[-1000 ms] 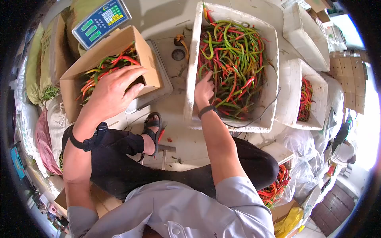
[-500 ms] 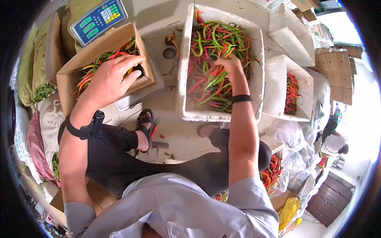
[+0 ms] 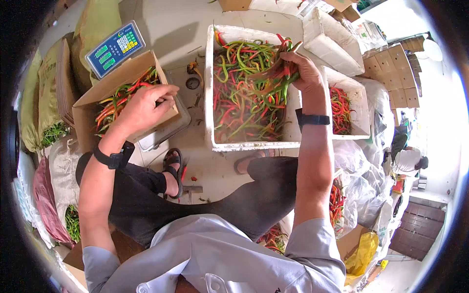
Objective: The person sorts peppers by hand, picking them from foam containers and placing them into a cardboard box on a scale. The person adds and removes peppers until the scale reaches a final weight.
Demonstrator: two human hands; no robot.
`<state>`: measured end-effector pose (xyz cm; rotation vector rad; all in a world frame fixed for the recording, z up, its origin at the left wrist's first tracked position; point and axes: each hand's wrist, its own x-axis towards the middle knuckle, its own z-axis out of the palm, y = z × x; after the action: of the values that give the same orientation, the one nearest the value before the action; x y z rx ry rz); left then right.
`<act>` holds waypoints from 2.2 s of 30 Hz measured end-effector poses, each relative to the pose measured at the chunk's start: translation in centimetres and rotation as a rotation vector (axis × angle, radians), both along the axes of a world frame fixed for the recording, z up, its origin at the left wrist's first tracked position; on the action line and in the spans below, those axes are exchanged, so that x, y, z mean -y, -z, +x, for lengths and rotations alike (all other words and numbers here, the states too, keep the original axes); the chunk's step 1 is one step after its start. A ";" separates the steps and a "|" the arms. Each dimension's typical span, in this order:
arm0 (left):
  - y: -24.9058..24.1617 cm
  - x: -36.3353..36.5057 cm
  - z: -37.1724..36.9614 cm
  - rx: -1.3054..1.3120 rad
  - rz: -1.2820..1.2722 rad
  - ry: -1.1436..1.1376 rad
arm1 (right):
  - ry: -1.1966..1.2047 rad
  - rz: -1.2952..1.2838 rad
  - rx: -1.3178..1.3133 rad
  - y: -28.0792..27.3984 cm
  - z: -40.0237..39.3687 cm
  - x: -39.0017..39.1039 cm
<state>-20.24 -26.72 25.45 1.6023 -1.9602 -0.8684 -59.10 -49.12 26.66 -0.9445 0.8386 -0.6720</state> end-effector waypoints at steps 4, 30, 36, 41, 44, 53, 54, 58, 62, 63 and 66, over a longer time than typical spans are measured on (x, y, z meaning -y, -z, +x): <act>0.9 -0.2 -0.5 -0.234 0.021 -0.057 | 0.087 -0.063 0.166 -2.1 1.9 -1.2; 3.3 -5.5 12.7 -1.730 -0.133 -0.419 | -0.441 -0.032 0.406 3.9 37.8 -9.1; 3.7 -5.5 14.6 -1.787 -0.091 -0.425 | -0.597 -0.073 0.305 2.4 39.4 -8.5; 3.5 -6.2 14.6 -1.756 -0.045 -0.579 | -0.710 -0.229 0.050 2.6 39.6 -7.2; 3.8 -6.5 14.5 -1.739 -0.026 -0.603 | -0.772 -0.203 -0.051 3.5 39.9 -6.0; 4.2 -7.2 14.7 -1.796 0.138 -0.788 | -0.915 -0.399 -0.347 1.5 40.3 -6.1; 4.3 -7.2 14.8 -1.794 0.141 -0.820 | -0.939 -0.423 -0.370 1.3 40.5 -6.1; 5.6 -7.4 15.6 -1.777 0.168 -0.856 | -0.964 -0.448 -0.403 1.8 40.7 -6.1; 7.0 -7.7 16.3 -1.787 0.150 -0.897 | -1.069 -0.476 -0.405 0.4 40.7 -7.5; 7.5 -7.8 16.7 -1.787 0.160 -0.902 | -1.068 -0.467 -0.405 0.9 40.8 -7.6; 8.0 -8.6 17.3 -1.767 0.131 -0.832 | -1.110 -0.469 -0.383 2.1 41.2 -7.7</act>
<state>-2.91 -18.16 17.44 0.7735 -0.0046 -1.2512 -17.93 -41.47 24.60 -1.7793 0.3540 0.3155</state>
